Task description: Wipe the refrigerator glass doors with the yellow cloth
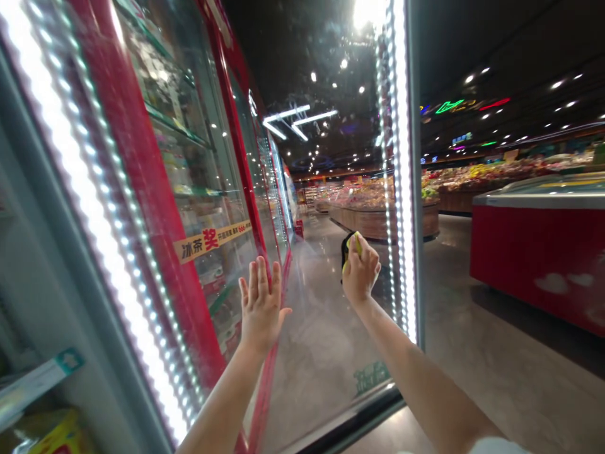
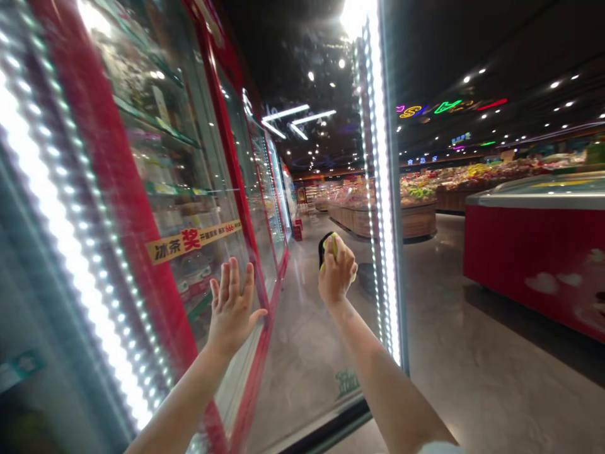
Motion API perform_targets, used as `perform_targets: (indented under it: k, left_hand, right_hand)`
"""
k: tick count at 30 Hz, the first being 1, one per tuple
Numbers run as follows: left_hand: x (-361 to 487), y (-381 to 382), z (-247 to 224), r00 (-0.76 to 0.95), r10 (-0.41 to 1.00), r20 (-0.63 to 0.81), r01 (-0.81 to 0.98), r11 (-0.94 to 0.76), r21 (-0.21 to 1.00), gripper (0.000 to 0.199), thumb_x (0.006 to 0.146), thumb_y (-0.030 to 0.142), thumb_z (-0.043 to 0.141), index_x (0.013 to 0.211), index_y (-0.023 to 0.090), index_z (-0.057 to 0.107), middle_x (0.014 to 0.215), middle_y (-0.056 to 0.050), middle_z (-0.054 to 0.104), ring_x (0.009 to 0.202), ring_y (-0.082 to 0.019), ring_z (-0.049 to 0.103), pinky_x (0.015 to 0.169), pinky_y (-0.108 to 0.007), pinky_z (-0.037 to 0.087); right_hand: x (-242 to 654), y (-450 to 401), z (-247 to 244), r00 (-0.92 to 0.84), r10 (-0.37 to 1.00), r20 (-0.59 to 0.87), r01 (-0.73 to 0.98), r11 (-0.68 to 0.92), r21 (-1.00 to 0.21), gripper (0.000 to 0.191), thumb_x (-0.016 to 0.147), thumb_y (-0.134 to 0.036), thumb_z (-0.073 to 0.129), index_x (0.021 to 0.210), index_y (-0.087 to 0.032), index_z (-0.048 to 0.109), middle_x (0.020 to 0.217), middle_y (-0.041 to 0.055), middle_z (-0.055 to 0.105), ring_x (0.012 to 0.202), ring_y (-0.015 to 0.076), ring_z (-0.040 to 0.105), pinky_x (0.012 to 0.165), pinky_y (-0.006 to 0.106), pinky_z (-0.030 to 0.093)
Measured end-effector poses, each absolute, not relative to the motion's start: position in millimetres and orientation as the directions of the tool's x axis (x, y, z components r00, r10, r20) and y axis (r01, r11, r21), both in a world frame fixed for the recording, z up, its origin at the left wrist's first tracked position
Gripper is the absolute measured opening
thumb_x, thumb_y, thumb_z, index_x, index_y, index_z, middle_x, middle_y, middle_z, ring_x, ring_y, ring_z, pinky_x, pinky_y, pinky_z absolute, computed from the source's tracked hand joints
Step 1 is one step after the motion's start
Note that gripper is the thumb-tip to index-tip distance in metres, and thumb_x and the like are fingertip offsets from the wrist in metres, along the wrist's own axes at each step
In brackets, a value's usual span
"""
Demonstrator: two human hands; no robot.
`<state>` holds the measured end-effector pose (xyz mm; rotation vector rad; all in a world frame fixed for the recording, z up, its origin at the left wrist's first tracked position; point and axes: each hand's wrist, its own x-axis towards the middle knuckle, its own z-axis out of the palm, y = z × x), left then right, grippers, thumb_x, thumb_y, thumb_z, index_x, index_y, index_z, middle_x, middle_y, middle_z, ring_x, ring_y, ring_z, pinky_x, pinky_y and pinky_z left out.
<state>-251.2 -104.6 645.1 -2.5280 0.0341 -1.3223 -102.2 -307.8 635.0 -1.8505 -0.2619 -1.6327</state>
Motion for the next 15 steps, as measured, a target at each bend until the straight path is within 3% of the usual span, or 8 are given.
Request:
perform_targets:
  k: [3, 5, 11, 15]
  left_hand:
    - [-250, -106, 645, 0.565, -0.160, 0.809, 0.084, -0.965, -0.250, 0.122, 0.083, 0.038, 0.077, 0.162, 0.024, -0.013, 0.171, -0.017, -0.009, 0.158, -0.037, -0.002, 0.124, -0.066, 0.014]
    - [-247, -108, 645, 0.552, -0.155, 0.819, 0.070, -0.970, -0.231, 0.122, 0.082, 0.040, 0.078, 0.163, 0.023, -0.012, 0.171, -0.017, -0.010, 0.158, -0.038, -0.002, 0.124, -0.066, 0.012]
    - [-234, -121, 643, 0.544, -0.187, 0.818, 0.017, -0.972, -0.234, 0.115, 0.086, 0.042, 0.073, 0.163, 0.024, -0.009, 0.172, -0.015, 0.000, 0.159, -0.035, 0.004, 0.126, -0.063, 0.012]
    - [-228, -121, 642, 0.544, -0.192, 0.817, 0.004, -0.973, -0.231, 0.113, 0.087, 0.043, 0.073, 0.163, 0.024, -0.008, 0.172, -0.016, 0.003, 0.159, -0.036, 0.006, 0.125, -0.066, 0.013]
  right_hand:
    - [-104, -308, 621, 0.237, -0.063, 0.969, 0.571, -0.798, -0.192, 0.047, 0.103, -0.024, 0.044, 0.148, -0.032, 0.054, 0.146, 0.0061, 0.060, 0.130, 0.0248, 0.050, 0.097, 0.038, 0.043]
    - [-93, -316, 628, 0.225, -0.021, 0.974, 0.586, -0.796, -0.153, 0.045, 0.103, -0.022, 0.045, 0.145, -0.034, 0.058, 0.144, 0.0035, 0.062, 0.130, 0.0227, 0.050, 0.098, 0.037, 0.042]
    - [-38, -383, 633, 0.174, -0.338, 0.925, 0.543, -0.751, -0.376, 0.044, 0.097, -0.017, 0.043, 0.132, -0.020, 0.069, 0.135, 0.0138, 0.065, 0.118, 0.0253, 0.056, 0.099, 0.042, 0.045]
    - [-21, -412, 626, 0.229, -0.371, 0.900, 0.457, -0.775, -0.436, 0.043, 0.091, -0.015, 0.048, 0.126, -0.017, 0.073, 0.127, 0.0163, 0.065, 0.108, 0.0271, 0.057, 0.096, 0.044, 0.046]
